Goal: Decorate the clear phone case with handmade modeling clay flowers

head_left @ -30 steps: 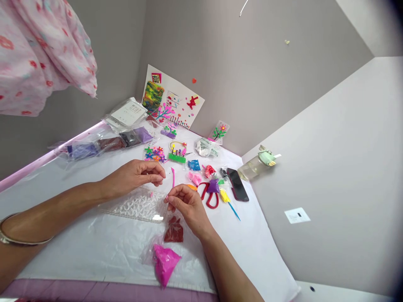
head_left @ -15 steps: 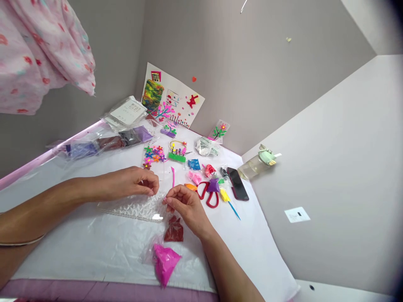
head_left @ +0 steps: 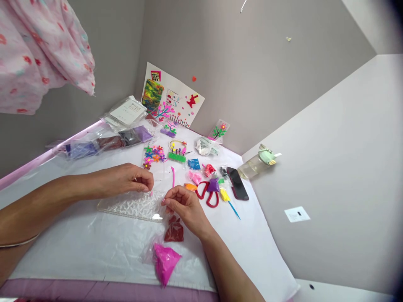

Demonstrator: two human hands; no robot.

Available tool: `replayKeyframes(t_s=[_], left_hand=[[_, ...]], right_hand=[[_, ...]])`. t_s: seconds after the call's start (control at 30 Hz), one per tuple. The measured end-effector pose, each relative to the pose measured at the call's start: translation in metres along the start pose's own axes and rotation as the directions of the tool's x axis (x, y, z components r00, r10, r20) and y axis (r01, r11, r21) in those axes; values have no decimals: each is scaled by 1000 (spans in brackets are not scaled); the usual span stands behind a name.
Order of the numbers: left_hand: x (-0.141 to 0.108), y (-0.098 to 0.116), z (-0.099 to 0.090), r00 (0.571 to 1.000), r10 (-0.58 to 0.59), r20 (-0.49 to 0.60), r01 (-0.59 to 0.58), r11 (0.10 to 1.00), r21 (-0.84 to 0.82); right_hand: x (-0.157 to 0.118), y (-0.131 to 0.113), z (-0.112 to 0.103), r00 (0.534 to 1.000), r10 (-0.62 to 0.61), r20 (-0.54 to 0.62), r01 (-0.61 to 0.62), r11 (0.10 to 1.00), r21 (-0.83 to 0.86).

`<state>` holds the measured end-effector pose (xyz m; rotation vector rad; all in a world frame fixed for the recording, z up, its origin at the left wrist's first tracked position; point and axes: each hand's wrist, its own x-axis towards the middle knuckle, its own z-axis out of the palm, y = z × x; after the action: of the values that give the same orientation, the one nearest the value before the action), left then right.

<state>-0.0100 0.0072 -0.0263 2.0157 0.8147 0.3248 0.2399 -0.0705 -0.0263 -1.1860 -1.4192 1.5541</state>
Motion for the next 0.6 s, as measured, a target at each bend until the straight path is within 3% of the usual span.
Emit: replayKeyframes(t_s=[0.37,0.6], left_hand=[[0,0,8,998,-41,-54,43,999,32],[-2,-2,7,999,-30,-22,31,999,14]], right_hand=[[1,1,0,1000,-6,19,6,1000,6],[1,2,0,1000,-9,20,9,1000,11]])
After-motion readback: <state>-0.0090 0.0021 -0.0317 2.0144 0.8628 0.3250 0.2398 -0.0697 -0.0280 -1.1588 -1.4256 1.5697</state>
